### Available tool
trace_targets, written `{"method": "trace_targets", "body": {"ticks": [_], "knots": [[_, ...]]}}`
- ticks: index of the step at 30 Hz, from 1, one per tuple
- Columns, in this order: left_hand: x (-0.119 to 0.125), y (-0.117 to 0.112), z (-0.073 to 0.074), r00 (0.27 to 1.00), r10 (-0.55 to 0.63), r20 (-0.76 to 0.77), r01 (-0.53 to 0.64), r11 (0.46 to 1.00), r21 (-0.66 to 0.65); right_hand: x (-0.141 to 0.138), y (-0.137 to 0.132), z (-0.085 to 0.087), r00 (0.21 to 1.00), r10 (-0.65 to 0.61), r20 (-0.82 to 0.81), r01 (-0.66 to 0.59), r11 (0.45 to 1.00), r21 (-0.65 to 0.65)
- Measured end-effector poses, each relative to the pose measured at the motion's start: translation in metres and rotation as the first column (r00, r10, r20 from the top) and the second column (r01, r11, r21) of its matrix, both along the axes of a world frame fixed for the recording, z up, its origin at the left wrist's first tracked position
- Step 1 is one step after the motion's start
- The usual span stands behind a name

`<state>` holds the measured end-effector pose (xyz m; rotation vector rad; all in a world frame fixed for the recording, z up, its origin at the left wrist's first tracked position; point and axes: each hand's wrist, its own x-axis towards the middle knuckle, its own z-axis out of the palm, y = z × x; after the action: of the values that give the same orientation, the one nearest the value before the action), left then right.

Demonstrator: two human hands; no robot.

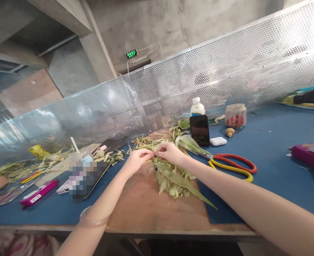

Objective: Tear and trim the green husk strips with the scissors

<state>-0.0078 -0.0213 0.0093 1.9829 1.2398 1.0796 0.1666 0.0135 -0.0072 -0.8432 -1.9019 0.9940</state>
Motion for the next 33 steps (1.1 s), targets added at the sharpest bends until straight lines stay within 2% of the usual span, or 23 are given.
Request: {"method": "trace_targets", "body": {"ticks": [5,15,27,33], "knots": [[-0.002,0.000,0.002,0.999,0.002,0.039,-0.001,0.999,-0.038,0.001,0.006,-0.004,0.998,0.056,-0.029,-0.055,0.998,0.009],[-0.004,0.000,0.000,0.979,0.058,0.196,-0.027,0.988,-0.154,0.000,0.007,-0.006,0.996,0.024,-0.083,-0.021,0.999,0.027],[-0.008,0.004,-0.001,0.967,0.078,0.242,-0.050,0.991,-0.122,0.002,0.002,0.004,0.991,-0.045,-0.124,0.041,0.998,-0.037],[-0.007,0.003,0.001,0.911,0.041,0.411,0.040,0.982,-0.187,0.000,-0.001,0.006,0.983,-0.021,-0.180,0.010,0.998,-0.065]]}}
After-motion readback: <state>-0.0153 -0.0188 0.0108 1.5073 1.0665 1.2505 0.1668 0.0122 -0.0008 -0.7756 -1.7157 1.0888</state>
